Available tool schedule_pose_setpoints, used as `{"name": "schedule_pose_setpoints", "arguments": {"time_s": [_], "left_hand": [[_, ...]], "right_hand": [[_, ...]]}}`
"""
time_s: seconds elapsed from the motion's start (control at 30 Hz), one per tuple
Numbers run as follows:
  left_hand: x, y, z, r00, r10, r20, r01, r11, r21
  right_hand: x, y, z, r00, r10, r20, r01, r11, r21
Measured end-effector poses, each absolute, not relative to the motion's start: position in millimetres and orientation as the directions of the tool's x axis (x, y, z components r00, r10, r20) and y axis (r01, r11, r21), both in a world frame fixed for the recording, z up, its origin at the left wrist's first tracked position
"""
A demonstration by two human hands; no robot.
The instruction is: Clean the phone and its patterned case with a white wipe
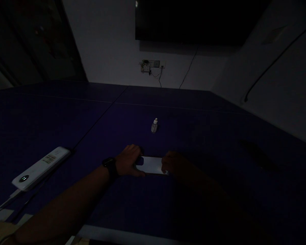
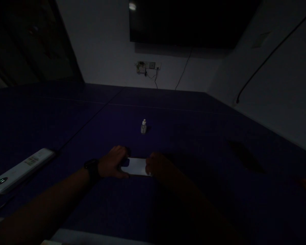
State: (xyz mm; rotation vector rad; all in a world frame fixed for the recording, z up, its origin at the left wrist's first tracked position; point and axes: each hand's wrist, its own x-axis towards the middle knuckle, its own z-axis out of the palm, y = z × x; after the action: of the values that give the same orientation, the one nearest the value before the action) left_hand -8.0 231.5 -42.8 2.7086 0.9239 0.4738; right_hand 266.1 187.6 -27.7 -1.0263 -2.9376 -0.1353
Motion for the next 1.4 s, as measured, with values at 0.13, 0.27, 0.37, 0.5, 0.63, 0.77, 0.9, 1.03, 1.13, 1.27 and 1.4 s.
{"name": "schedule_pose_setpoints", "arguments": {"time_s": [0.13,0.27,0.37,0.5,0.63,0.77,0.9,1.03,1.13,1.27,1.4], "left_hand": [[-7.7,231.7,-42.6,0.749,0.624,0.223,0.547,-0.773,0.323],[-7.7,231.2,-42.6,0.749,0.623,0.226,0.547,-0.774,0.319],[-7.7,231.3,-43.0,0.749,0.623,0.227,0.548,-0.774,0.317],[-7.9,231.9,-43.2,0.750,0.624,0.220,0.553,-0.773,0.312],[-7.6,231.2,-41.9,0.749,0.628,0.211,0.558,-0.770,0.309],[-6.9,229.9,-39.6,0.751,0.627,0.208,0.558,-0.771,0.307],[-6.6,230.2,-40.3,0.748,0.629,0.212,0.561,-0.770,0.303],[-6.8,231.6,-43.4,0.749,0.626,0.215,0.558,-0.772,0.303],[-7.1,231.9,-44.1,0.753,0.621,0.216,0.553,-0.776,0.303],[-7.4,231.2,-43.2,0.756,0.616,0.222,0.547,-0.780,0.305],[-7.4,230.9,-43.7,0.752,0.617,0.230,0.547,-0.780,0.303]], "right_hand": [[261.5,188.9,-27.9,-0.713,0.698,0.068,0.701,0.712,0.030],[267.2,189.3,-26.2,-0.687,0.727,0.020,0.727,0.687,0.005],[266.4,185.3,-26.5,-0.739,0.673,0.028,0.672,0.740,-0.038],[261.7,180.0,-23.1,-0.686,0.727,0.045,0.727,0.687,-0.009],[263.3,176.0,-16.5,-0.683,0.731,-0.010,0.731,0.683,0.006],[265.0,171.0,-12.2,-0.732,0.681,-0.021,0.681,0.732,-0.012],[264.8,166.5,-12.6,-0.714,0.700,-0.005,0.700,0.714,-0.029],[251.8,163.8,-21.1,-0.728,0.681,0.073,0.672,0.731,-0.118],[241.3,164.2,-26.7,-0.697,0.704,0.138,0.667,0.706,-0.237],[248.7,167.0,-26.9,-0.697,0.707,0.121,0.672,0.703,-0.234],[256.4,168.6,-30.1,-0.710,0.696,0.111,0.675,0.717,-0.176]]}}
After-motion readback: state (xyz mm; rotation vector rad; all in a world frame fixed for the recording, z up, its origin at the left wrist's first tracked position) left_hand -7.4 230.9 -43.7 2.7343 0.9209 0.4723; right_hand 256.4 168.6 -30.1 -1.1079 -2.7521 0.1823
